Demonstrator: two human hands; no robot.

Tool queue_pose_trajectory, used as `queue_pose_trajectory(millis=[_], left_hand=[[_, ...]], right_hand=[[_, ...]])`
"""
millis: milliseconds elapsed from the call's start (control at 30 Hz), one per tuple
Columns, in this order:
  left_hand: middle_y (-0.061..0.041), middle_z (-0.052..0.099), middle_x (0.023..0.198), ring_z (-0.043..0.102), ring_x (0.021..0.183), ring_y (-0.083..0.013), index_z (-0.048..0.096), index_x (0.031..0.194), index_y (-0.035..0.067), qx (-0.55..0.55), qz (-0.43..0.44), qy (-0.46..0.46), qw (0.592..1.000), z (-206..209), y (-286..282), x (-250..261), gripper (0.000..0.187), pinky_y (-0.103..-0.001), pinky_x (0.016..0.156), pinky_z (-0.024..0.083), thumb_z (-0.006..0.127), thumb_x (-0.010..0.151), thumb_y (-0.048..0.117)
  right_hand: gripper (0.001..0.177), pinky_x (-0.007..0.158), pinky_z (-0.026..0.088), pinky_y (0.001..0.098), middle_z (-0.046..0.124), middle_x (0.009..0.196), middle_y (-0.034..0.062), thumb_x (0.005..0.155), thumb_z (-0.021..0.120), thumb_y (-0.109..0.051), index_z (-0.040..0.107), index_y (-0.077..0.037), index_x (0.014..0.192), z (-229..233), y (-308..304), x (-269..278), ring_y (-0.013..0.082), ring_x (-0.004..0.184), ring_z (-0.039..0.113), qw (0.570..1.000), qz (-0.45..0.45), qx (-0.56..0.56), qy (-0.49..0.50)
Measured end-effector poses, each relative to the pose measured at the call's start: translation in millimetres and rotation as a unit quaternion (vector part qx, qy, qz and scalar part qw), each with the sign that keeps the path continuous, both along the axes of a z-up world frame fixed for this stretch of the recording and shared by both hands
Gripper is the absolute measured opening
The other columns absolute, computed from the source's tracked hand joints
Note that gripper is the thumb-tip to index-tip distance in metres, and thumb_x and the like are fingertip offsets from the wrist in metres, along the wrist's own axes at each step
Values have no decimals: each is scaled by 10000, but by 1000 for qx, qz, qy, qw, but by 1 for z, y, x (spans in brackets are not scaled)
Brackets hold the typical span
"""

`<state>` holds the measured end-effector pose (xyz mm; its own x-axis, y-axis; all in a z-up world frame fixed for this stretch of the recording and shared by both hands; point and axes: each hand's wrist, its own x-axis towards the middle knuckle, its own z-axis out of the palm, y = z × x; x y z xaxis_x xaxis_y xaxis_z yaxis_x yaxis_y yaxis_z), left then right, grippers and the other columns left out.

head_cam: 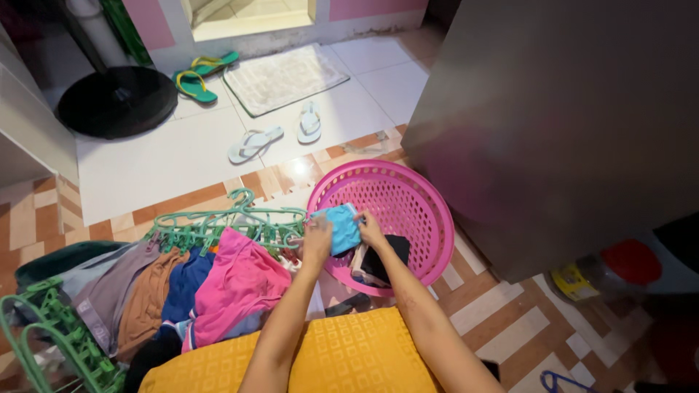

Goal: The person folds several pairs of underwear and pieces of clothing on a yellow cushion, including blue and pink pairs, and places them into a pink plastic basket.

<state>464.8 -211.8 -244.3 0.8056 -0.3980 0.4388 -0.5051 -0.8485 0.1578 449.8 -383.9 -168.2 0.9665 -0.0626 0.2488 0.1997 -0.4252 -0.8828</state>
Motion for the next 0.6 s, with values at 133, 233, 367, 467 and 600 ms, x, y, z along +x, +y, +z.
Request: queue_pose_trajectory(millis=[133, 233, 367, 467, 600], left_hand=[[-182, 571, 1381, 455, 1399, -375, 624, 1285, 29, 194, -58, 44, 978, -2, -1, -21, 430, -679, 1191, 173, 475, 918, 198], [-180, 587, 1367, 444, 1388, -402, 663, 1229, 59, 139, -35, 19, 989, 10, 3, -25, 401, -719, 1184, 105, 485, 897, 198], [-208, 608, 1324, 459, 1388, -394, 723, 1056, 100, 67, -28, 55, 996, 35, 33, -32, 278, -667, 1168, 172, 550, 878, 226], [-191, 619, 1274, 500, 1355, -365, 733, 1058, 103, 13, -1, 94, 996, 61, 79, -46, 267, -633, 1162, 245, 591, 879, 241], [-198, 576, 1298, 510, 1276, -391, 696, 1153, 98, -20, 79, 117, 990, 85, 159, -103, 382, -657, 1100, 294, 666, 902, 385]], right_hand=[[333, 1066, 493, 432, 660, 1209, 162, 807, 582, 22, 712, -115, 1082, -25, -1, 1, 342, 1207, 604, 960, -66, -273, 23], [333, 1005, 385, 600, 548, 1308, 239, 792, 677, -139, 680, -79, 1119, -29, 15, -4, 438, 1315, 442, 892, -66, -447, -4], [488, 1107, 351, 610, 541, 1325, 220, 691, 672, -181, 677, -55, 1162, -10, 29, -5, 420, 1335, 427, 846, -77, -519, -99], [389, 1104, 369, 590, 555, 1312, 208, 725, 655, -139, 697, -114, 1111, 11, 50, -6, 418, 1360, 438, 883, -40, -461, -82], [266, 1050, 452, 523, 597, 1275, 193, 826, 688, -221, 732, -137, 1075, 24, 99, -24, 398, 1237, 544, 926, -35, -377, 3]])
